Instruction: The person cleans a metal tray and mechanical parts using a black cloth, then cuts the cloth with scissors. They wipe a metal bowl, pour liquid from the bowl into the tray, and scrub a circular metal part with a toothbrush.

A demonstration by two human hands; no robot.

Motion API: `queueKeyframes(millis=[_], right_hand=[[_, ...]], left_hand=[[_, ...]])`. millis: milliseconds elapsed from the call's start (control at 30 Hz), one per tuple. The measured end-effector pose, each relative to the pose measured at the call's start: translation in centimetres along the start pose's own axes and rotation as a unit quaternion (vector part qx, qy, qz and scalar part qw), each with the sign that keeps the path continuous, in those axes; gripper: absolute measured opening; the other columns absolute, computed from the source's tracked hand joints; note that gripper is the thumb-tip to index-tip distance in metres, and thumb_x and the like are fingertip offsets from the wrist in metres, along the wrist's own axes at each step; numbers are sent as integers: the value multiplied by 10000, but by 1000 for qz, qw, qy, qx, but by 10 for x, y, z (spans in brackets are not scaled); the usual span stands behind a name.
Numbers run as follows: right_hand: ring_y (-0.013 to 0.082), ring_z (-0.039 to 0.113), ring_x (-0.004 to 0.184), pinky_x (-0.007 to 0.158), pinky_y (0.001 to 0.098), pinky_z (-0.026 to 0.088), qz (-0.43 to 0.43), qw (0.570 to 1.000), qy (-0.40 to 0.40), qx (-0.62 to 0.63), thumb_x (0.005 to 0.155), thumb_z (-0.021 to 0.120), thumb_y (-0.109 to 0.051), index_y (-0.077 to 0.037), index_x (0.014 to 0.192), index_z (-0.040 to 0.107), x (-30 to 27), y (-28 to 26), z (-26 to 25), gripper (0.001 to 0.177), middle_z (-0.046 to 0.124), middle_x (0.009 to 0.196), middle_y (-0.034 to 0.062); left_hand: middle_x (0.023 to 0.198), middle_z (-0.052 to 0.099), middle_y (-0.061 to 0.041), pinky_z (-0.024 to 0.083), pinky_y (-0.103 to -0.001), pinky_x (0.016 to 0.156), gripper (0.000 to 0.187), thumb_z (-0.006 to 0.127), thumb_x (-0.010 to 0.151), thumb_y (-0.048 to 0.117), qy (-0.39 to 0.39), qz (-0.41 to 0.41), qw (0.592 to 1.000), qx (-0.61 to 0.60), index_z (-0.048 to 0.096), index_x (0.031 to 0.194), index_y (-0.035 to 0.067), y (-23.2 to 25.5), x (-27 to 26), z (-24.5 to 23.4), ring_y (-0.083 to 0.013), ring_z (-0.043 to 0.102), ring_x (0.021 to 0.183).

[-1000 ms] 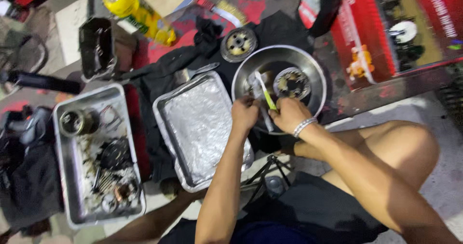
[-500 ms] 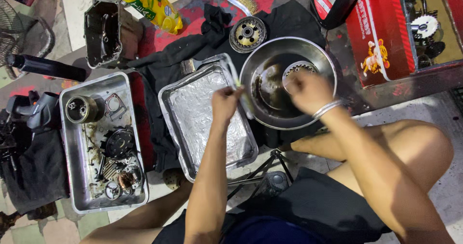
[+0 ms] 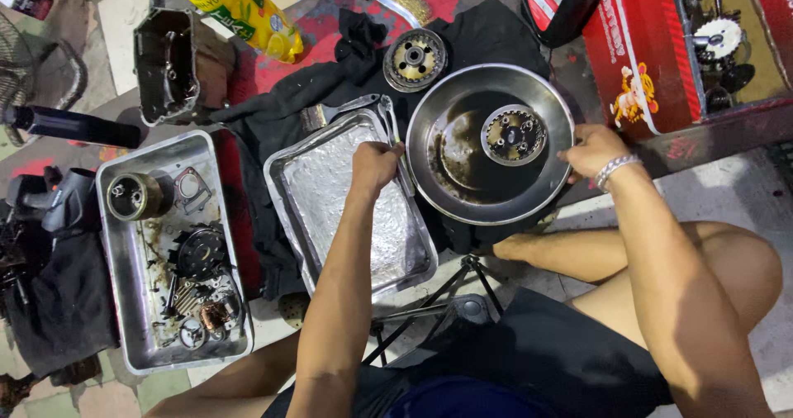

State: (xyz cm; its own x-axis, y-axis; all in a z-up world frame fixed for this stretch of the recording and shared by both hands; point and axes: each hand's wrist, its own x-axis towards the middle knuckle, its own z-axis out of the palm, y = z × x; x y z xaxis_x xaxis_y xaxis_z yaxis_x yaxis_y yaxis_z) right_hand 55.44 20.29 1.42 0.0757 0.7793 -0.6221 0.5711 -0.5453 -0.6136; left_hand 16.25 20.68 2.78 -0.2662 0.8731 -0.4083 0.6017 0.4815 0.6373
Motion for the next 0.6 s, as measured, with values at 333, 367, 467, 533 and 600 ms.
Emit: queueKeyframes(millis=[333,367,467,533,600], right_hand=[[224,665,536,491,346,476,-37,999,-8,24,877,685,-35,25,1059,721,-27,-8,-50,195,725,737,153],[227,673,540,499,347,479,-38,999,-2,16,879,692,-38,35,1061,713,-29,-10,-50,197,725,731,161],[234,688,546,512,356,506,-50,999,8,15,871,697,-26,73,1048,701,-34,-20,-49,203,724,721,179],[235,684,543,509,368,525,-48,999,10,18,863,690,-14,79,1051,696,-39,-30,-46,210,722,719,187],[235,671,536,495,384,538,-34,999,9,18,856,678,-4,62,1072,693,-46,-42,-43,227,719,720,192]], left_hand=[[912,747,-184,549,-447,752,313,804,810,368,24,22,974,222,803,877,62,41,-19,8,-351,710,862],[906,750,-177,550,-459,746,311,790,846,374,66,35,967,242,798,887,66,47,-26,5,-349,713,860],[927,760,-122,570,-429,746,256,758,876,332,144,154,972,108,777,956,90,69,-53,7,-293,740,840],[974,759,-97,578,-402,773,225,761,850,279,135,272,952,38,773,982,97,88,-69,19,-276,740,870],[1047,739,-97,570,-406,798,238,777,830,258,89,355,928,71,781,1012,104,103,-81,32,-297,712,924]])
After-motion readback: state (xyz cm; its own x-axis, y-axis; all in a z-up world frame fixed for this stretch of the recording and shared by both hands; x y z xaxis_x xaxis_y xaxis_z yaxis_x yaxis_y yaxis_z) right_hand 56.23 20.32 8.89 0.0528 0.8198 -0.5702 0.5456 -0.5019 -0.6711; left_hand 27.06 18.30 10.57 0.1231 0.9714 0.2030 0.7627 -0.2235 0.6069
